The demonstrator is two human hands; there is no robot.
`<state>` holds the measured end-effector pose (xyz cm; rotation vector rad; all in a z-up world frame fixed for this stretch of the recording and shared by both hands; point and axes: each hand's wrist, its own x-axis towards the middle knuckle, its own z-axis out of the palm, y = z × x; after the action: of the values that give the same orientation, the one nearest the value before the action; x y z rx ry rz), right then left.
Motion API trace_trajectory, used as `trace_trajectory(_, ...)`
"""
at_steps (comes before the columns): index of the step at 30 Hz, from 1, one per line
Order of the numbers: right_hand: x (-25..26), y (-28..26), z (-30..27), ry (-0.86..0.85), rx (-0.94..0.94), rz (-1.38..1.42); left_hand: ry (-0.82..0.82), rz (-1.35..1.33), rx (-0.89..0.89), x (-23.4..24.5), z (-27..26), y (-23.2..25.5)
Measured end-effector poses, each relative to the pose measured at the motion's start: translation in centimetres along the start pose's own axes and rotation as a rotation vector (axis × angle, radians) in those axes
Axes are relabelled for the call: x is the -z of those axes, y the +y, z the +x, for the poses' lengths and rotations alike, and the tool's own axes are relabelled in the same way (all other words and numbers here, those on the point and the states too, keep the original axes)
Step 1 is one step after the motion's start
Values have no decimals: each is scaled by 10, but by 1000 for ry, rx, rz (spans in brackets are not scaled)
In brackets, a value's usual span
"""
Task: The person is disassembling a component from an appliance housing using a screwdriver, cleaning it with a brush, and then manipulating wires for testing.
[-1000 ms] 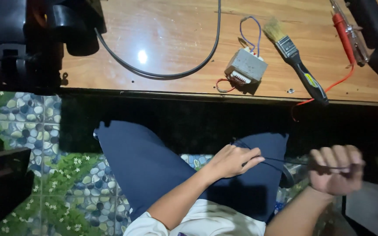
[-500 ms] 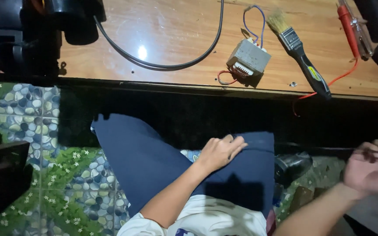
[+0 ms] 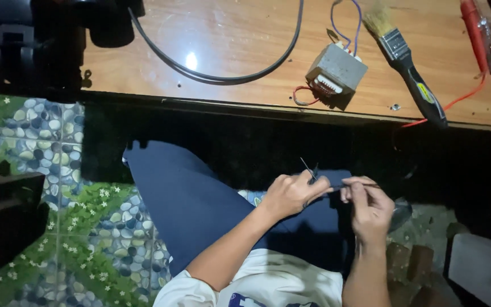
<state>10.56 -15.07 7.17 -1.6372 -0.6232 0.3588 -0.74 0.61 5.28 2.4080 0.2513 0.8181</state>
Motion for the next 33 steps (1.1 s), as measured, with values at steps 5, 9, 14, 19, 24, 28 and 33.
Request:
trace_trajectory(5, 24, 17, -17, 235, 23, 32, 59, 52, -26, -3, -6, -6)
trace_trajectory(9, 27, 26, -11, 382, 15, 115, 43, 36, -1, -10, -12, -12)
trace_trajectory(14, 129, 8, 4, 557, 51, 106, -20, -20, 205, -32, -47, -56)
trace_trajectory(19, 114, -5, 16, 463, 44, 80, -21, -362, 331, -9, -12, -34)
trace_trajectory(24, 52, 3, 15, 276, -166, 286, -170, -1004, 347, -11, -18, -9)
trace_trajectory(28, 17, -1, 15, 29, -106, 85, -115, -1084, 467, -26, -22, -3)
trace_trajectory(33, -17, 4, 7, -213, -60, -81, -171, -1264, 627, -12, -8, -2)
